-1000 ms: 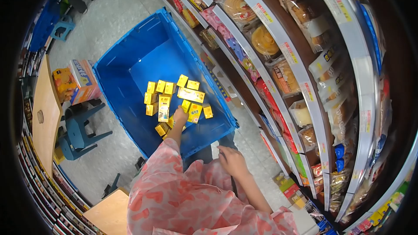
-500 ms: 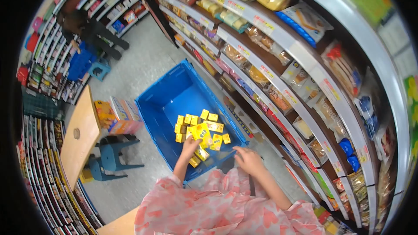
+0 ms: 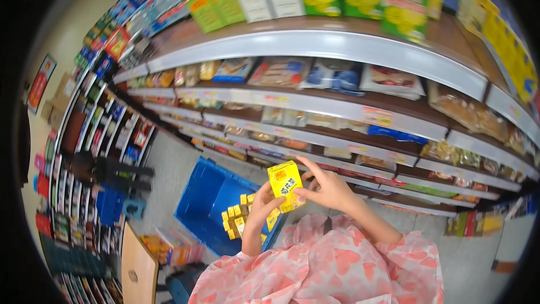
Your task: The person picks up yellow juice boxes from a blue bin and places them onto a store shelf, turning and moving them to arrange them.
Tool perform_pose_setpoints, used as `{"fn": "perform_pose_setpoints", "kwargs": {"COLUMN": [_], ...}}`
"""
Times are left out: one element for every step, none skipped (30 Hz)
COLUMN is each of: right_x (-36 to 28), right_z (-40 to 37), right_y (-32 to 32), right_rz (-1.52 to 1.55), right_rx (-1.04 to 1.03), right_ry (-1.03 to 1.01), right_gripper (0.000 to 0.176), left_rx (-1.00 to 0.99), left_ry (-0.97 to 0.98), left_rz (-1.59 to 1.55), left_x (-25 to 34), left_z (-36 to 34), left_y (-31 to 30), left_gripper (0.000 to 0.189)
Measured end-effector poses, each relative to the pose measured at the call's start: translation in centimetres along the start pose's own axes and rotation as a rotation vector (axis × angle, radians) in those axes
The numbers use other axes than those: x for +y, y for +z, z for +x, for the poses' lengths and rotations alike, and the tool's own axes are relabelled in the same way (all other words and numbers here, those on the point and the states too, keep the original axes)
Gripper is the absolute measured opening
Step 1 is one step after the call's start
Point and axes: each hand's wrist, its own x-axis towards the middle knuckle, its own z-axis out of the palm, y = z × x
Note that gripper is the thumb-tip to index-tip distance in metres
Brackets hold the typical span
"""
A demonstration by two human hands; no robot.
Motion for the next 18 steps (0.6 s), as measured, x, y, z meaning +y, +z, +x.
{"fn": "perform_pose_setpoints", "kwargs": {"right_x": [-0.4, -0.9, -0.9, -0.8, -0.8, -1.1, -1.7, -2.5, -3.2, -3.7, -4.0, -4.2, -4.5, -5.3, -6.1, -7.0, -7.8, -8.7], "right_z": [-1.1, -2.1, -3.1, -4.1, -4.9, -5.8, -6.7, -7.6, -8.4, -9.1, -9.6, -10.1, -10.5, -11.1, -11.5, -11.8, -12.2, -12.4], "right_y": [-1.4, -2.6, -3.8, -4.9, -6.0, -7.1, -8.2, -9.3, -10.4, -11.4, -12.3, -13.1, -13.9, -14.6, -15.5, -16.5, -17.5, -18.7], "right_rz": [-0.007, -0.013, -0.051, -0.092, -0.136, -0.078, -0.06, -0.041, -0.022, -0.098, -0.14, -0.182, -0.223, -0.295, -0.374, -0.453, -0.532, -0.556], "right_rx": [0.035, 0.082, 0.126, 0.171, 0.216, 0.237, 0.252, 0.262, 0.265, 0.313, 0.354, 0.393, 0.428, 0.475, 0.516, 0.554, 0.592, 0.628], "right_ry": [0.002, 0.014, -0.027, -0.068, -0.111, -0.113, -0.091, -0.069, -0.049, -0.082, -0.135, -0.189, -0.243, -0.261, -0.304, -0.345, -0.384, -0.398], "right_gripper": [0.084, 0.083, 0.082, 0.081, 0.08, 0.078, 0.078, 0.077, 0.077, 0.075, 0.074, 0.073, 0.073, 0.071, 0.071, 0.072, 0.072, 0.072], "left_rx": [-0.052, -0.113, -0.155, -0.199, -0.241, -0.303, -0.342, -0.377, -0.406, -0.415, -0.413, -0.409, -0.402, -0.373, -0.358, -0.342, -0.325, -0.313], "left_ry": [0.027, 0.054, 0.073, 0.095, 0.12, 0.131, 0.151, 0.169, 0.187, 0.22, 0.24, 0.259, 0.278, 0.292, 0.347, 0.401, 0.454, 0.463], "left_rz": [0.041, 0.066, 0.111, 0.157, 0.203, 0.178, 0.165, 0.15, 0.132, 0.112, 0.112, 0.112, 0.111, 0.107, 0.096, 0.083, 0.07, 0.121], "left_x": [0.2, 0.6, 1.1, 1.8, 2.6, 3.5, 4.0, 4.3, 4.5, 4.9, 5.4, 5.9, 6.2, 6.1, 6.5, 7.1, 7.4, 7.2], "left_z": [0.8, 1.6, 2.3, 2.6, 3.0, 3.5, 4.0, 4.5, 4.9, 5.1, 5.2, 5.3, 5.4, 5.5, 5.6, 5.6, 5.6, 5.8], "left_y": [1.2, 2.4, 3.7, 5.1, 6.5, 8.0, 9.2, 10.3, 11.5, 12.8, 14.1, 15.3, 16.2, 16.9, 17.6, 18.4, 18.8, 18.5], "left_gripper": [0.054, 0.056, 0.057, 0.058, 0.058, 0.059, 0.059, 0.059, 0.059, 0.061, 0.062, 0.064, 0.065, 0.067, 0.067, 0.066, 0.066, 0.062]}}
